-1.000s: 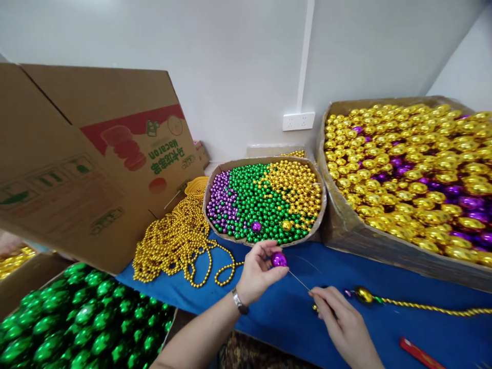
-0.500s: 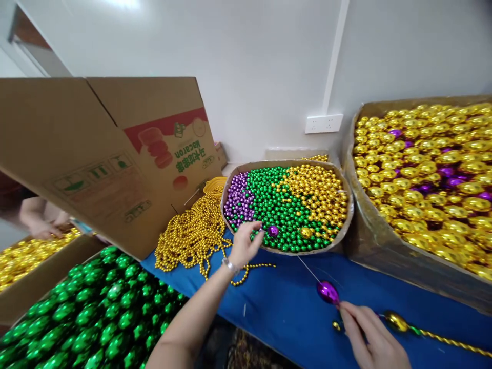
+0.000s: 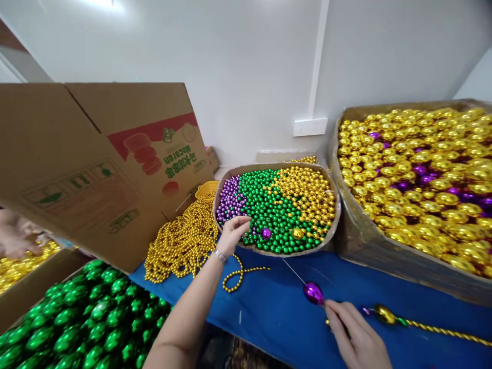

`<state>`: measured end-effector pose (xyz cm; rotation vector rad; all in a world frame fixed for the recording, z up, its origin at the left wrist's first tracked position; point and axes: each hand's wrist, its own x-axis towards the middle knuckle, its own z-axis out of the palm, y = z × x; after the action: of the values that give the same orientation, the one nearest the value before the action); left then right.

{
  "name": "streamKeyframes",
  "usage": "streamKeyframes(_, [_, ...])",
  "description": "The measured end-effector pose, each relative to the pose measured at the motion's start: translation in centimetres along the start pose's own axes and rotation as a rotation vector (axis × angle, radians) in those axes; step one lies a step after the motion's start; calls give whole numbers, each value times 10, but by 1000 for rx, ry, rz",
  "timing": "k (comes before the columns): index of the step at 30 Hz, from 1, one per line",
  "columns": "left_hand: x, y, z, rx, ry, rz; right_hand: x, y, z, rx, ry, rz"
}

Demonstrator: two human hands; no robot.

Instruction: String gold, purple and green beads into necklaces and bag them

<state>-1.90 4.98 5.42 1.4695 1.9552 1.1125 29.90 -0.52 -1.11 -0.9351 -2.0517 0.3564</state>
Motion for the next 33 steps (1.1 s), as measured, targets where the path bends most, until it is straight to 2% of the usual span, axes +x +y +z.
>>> streamKeyframes(5, [-56, 19, 29, -972, -280, -223, 5, -10, 1, 42, 24, 8])
streamKeyframes(8, [-69, 26, 40, -1141, -333, -312, 6, -14, -1, 46, 31, 14])
streamKeyframes(12, [-72, 30, 47, -1146, -351, -330, 5, -16, -3, 47, 31, 28])
streamKeyframes(17, [-77, 33, 48, -1036, -363, -274, 5, -14, -3, 51, 17, 42])
streamKeyframes(21, [-67, 41, 52, -782, -379, -67, 4, -13, -4, 83, -6, 113])
streamKeyframes(23, [-51, 49, 60, -566, -331, 95, 2, -11, -5, 92, 5, 170])
streamKeyframes(26, [-20, 62, 79, -64, -195, 389, 0, -7, -7, 86, 32, 211])
streamKeyframes(29, [5, 70, 98, 336, -214, 535, -2, -4, -9, 71, 48, 206])
streamKeyframes(31, [13, 73, 105, 397, -254, 541, -2, -3, -11, 57, 59, 200])
streamKeyframes(33, [12, 73, 105, 236, -246, 496, -2, -3, -14, 41, 69, 197])
